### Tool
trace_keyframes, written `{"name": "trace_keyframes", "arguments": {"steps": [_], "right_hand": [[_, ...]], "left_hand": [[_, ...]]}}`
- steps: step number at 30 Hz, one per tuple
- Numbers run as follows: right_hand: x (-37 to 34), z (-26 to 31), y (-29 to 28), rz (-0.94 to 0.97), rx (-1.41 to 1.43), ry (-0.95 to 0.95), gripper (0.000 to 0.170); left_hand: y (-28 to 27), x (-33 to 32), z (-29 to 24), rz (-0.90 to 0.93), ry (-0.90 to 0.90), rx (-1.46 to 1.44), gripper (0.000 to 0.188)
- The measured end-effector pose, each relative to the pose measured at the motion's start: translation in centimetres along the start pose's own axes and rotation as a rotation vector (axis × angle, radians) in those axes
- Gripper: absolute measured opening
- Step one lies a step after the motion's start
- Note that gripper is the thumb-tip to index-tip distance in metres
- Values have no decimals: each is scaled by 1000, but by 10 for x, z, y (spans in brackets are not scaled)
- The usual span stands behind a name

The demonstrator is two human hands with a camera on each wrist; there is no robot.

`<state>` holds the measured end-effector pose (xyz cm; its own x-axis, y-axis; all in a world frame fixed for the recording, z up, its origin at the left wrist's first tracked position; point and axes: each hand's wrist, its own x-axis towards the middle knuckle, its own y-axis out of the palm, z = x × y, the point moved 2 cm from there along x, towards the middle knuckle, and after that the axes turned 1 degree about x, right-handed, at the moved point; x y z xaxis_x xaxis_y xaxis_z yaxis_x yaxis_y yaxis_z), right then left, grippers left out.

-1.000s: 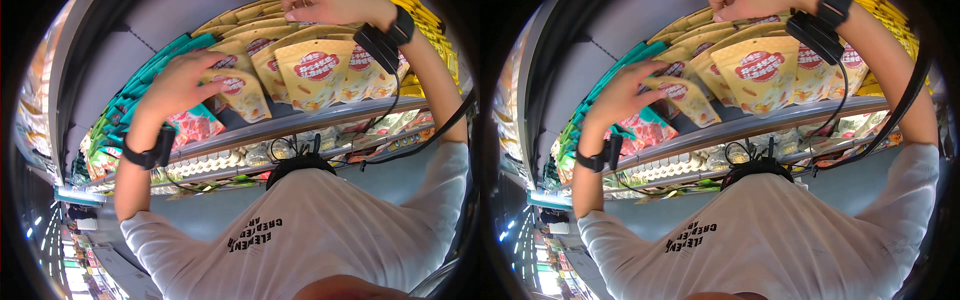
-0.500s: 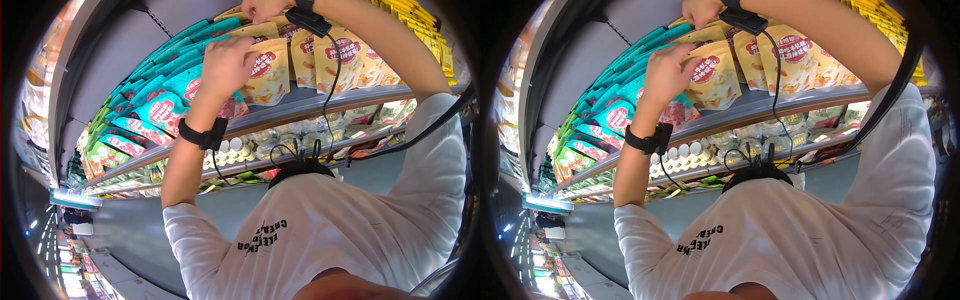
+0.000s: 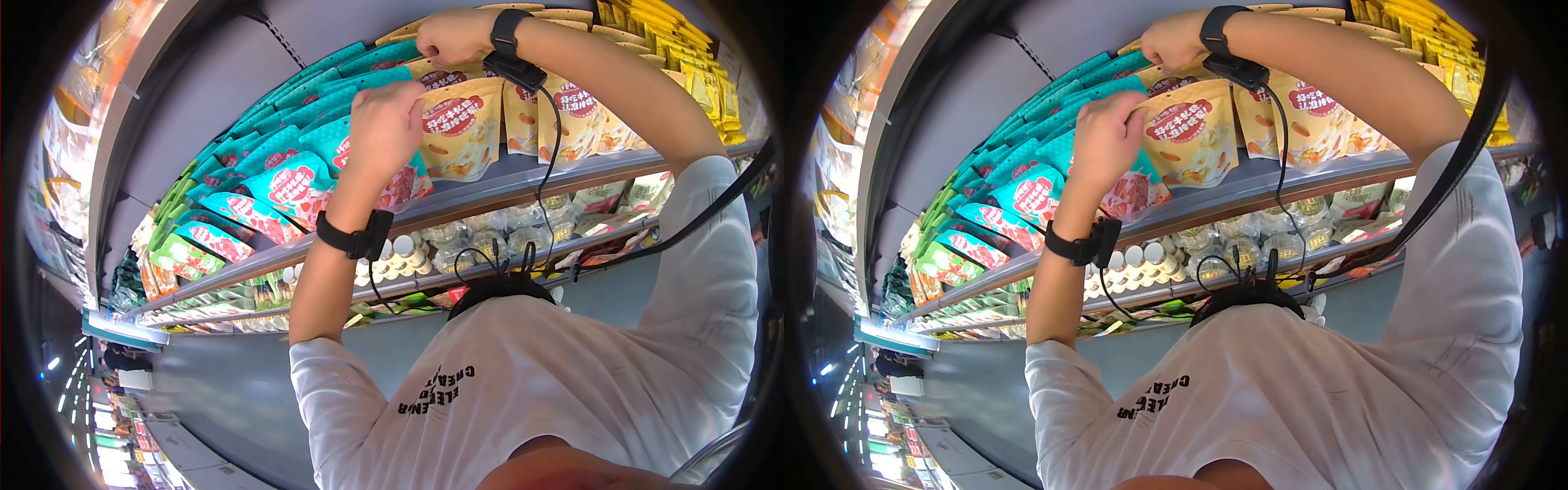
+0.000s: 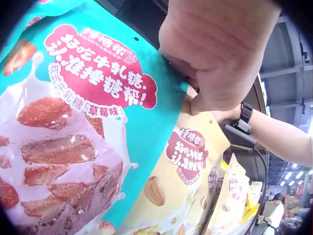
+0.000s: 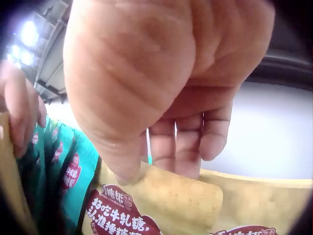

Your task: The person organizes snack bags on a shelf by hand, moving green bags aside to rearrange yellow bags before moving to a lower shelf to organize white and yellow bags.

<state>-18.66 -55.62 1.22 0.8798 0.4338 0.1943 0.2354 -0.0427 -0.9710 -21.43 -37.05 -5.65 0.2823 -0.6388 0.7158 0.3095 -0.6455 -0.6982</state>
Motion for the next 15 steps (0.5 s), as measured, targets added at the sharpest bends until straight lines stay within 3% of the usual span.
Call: {"name": "trace_keyframes", "arguments": {"steps": [5,9,12,15], "right_hand": [[5,-10,13,10,70,18,15],[-5,-13,17,-5,47,43,17],[-10,-22,11,51,-62,-41,17],[-19,-34,5,122,-17,-9,18]], "left_hand": [[13,6,-5,-135,106,13,10],[17,8,-4,-112,75,18,11],[17,6,-4,-135,89,19,11],[18,8,-2,-130,81,1,11]]}}
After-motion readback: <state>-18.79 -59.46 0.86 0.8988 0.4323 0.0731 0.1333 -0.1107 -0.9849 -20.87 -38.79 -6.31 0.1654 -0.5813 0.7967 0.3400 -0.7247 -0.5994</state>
